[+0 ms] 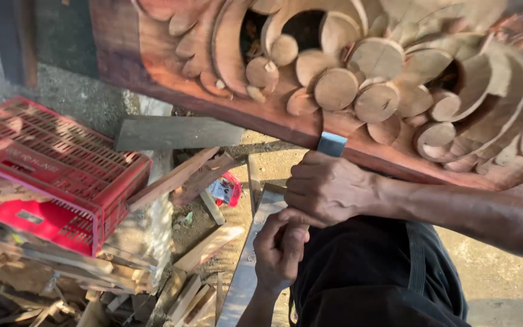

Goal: The person is carving decorative floral patterns into a wooden plank using a chisel and a hammer.

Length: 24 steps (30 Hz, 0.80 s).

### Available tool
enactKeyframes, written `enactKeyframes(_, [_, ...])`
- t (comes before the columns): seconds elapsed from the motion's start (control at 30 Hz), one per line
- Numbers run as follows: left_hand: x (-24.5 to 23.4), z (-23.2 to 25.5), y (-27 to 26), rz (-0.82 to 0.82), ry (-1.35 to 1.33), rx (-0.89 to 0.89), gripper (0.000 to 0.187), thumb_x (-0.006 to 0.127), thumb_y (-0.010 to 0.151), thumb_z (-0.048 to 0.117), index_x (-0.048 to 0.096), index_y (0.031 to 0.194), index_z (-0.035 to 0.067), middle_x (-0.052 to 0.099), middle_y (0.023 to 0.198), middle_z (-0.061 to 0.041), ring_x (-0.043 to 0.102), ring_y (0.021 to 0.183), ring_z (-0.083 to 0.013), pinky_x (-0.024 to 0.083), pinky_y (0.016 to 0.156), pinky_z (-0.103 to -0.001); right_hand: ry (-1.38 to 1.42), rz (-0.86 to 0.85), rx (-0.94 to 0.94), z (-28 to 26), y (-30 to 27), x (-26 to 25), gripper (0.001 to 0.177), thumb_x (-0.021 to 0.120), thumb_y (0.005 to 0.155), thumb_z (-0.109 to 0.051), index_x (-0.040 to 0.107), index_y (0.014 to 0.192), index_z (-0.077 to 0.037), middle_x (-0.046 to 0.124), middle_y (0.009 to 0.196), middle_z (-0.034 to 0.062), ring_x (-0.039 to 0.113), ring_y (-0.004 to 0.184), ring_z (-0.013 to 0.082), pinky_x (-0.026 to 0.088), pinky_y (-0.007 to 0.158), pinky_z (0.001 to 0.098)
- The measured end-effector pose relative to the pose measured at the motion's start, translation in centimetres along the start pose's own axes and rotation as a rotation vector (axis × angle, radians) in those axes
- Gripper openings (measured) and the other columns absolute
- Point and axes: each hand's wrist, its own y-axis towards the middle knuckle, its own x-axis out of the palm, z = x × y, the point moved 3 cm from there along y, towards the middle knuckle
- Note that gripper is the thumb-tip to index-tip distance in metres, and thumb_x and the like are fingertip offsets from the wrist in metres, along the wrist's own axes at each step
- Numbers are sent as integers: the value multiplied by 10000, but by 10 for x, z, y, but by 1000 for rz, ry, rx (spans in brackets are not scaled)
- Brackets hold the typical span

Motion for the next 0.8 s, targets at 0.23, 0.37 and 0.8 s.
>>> enactKeyframes(0.23, [-2,-4,10,8,9,72,283,586,1069,234,603,1210,-10,596,777,-12,468,557,-41,374,522,-214,-47,95,1,4,7,-10,382,611,1004,-351,555,700,-126,491,687,26,549,684,228,417,681,395])
enactKeyframes(0.37, [-5,-8,13,5,20,74,282,584,1072,233,598,1202,-17,591,778,-24,474,553,-54,394,531,-226,-28,111,-58,7,7,-7,388,626,999,-347,557,688,-125,497,677,23,548,659,230,392,635,398])
enactKeyframes(0.8, [-14,-12,-4,2,64,21,288,566,1061,219,592,1175,-45,606,778,-50,473,543,-58,375,501,-226,-16,132,9,-1,-1,1,376,620,981,-334,568,684,-109,501,669,31,555,668,221,415,647,381])
